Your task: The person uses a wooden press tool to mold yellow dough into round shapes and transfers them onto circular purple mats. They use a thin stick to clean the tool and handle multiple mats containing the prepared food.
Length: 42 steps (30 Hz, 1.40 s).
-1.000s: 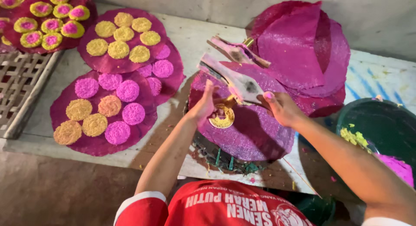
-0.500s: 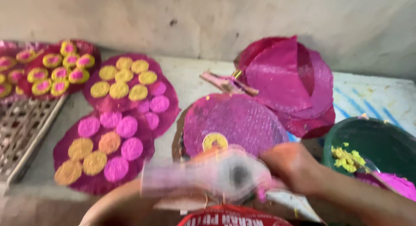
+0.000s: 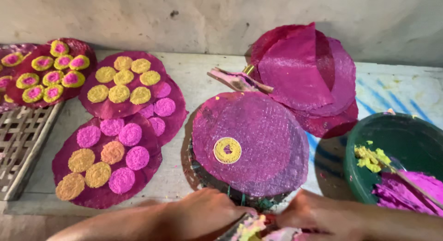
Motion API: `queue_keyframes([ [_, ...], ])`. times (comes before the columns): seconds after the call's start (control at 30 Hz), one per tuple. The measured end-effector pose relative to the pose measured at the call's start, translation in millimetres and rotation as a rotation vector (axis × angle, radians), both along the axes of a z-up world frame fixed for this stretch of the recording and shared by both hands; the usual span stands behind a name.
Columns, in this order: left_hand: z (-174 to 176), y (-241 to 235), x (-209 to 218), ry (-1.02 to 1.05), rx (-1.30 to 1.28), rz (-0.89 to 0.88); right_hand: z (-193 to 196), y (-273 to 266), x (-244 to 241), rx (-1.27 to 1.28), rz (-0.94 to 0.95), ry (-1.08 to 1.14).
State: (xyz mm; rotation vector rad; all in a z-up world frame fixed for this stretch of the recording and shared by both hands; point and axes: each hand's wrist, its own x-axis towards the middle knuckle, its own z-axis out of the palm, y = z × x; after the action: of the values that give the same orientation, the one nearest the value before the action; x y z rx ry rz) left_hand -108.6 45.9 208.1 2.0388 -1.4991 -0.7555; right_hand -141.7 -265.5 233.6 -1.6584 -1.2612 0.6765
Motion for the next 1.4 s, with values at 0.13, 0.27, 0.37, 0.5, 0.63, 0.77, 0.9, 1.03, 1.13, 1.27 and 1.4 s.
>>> queue_keyframes([
  [0.13,-60,33,12,0.073,0.119,0.23,-2,-18,-6,-0.185,-0.014,0.053],
  [0.27,-115,99,66,0.794,-0.425,0.621,12,-44,8,-0.14,-0.402,-0.758],
  [0.37,-158,99,60,1.303,-0.366,0.624,3,-61,28,-0.333,-0.459,-1.364],
  [0.5,-174,24,30,1.662,-0.344,0.419,-2,-60,57,-0.228,-0.36,-1.622],
  [0.63,-151,-30,6,1.498,-0.346,0.583,12,-34,48,-0.244,-0.601,-1.497],
  [0.77,-135,-34,2,1.25,-0.308,0.688,17,-20,9,-0.043,-0.743,-1.367],
  [0.9,-136,-31,0,1.131,-0.213,0.682,4,-20,-17,-0.029,-0.746,-1.451],
  [1.03,-138,-33,1,1.042,-0.243,0.636,-6,-24,-25,-0.055,-0.748,-1.391],
  [1.13,-138,-34,0,1.066,-0.253,0.651,-9,-23,-29,-0.07,-0.761,-1.306],
  [1.27,-137,-31,0,1.084,-0.236,0.683,-14,-23,-25,-0.073,-0.707,-1.477],
  [1.4,-138,-30,1,1.109,-0.243,0.714,-15,-25,-22,-0.03,-0.702,-1.334],
])
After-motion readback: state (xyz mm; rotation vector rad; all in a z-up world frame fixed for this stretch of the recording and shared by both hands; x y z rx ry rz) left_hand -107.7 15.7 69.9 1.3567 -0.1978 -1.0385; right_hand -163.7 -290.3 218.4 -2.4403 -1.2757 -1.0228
